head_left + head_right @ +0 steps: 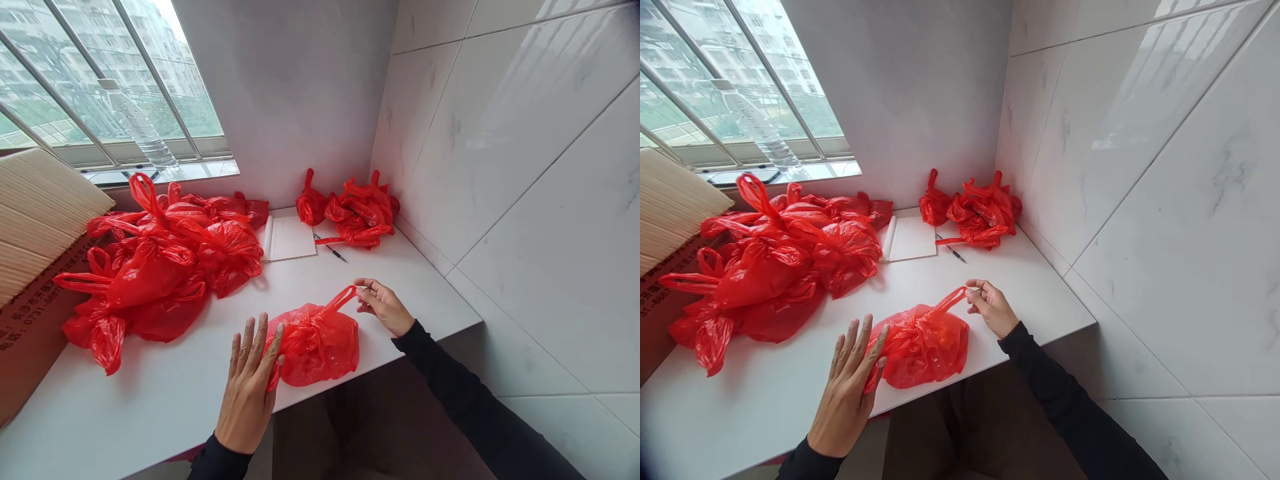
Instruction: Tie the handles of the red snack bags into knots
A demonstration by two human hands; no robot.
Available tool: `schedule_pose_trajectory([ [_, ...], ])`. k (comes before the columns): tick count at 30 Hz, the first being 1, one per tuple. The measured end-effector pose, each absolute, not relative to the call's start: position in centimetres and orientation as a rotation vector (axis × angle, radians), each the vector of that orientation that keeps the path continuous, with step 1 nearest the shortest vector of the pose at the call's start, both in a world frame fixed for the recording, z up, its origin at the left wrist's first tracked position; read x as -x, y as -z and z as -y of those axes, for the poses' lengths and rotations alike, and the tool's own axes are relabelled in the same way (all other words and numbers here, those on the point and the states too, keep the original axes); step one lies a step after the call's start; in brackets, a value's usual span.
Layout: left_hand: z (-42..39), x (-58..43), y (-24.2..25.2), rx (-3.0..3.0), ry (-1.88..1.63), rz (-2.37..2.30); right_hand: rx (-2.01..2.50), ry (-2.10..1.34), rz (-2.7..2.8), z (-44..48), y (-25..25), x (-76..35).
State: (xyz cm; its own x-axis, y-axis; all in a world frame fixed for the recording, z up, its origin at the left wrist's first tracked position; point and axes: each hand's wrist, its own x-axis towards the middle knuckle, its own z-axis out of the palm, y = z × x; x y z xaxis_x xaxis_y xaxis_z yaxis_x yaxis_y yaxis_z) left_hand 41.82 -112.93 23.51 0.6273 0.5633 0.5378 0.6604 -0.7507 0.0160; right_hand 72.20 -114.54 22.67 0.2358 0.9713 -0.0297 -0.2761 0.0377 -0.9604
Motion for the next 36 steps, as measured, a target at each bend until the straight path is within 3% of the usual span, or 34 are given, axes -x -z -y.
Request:
schedule_pose_trajectory([
  [10, 113.3, -41.7, -23.9, 2.768, 0.943, 1.012, 1.080, -1.243, 0.917, 114.1, -22.5, -70.8],
  [26, 112.6, -40.7, -24.4, 2.699, 0.960, 0.914, 1.150, -0.792, 0.889, 113.2, -24.5, -73.2],
  [32, 113.4, -43.6, -26.4, 2.762, 1.404, 0.945, 1.090, -1.028, 0.764, 113.4, -24.2, -71.8],
  [36, 114.0, -46.6, -26.6, 2.892, 1.179, 0.960, 1.070, -1.140, 0.881, 114.1, -24.2, -69.8],
])
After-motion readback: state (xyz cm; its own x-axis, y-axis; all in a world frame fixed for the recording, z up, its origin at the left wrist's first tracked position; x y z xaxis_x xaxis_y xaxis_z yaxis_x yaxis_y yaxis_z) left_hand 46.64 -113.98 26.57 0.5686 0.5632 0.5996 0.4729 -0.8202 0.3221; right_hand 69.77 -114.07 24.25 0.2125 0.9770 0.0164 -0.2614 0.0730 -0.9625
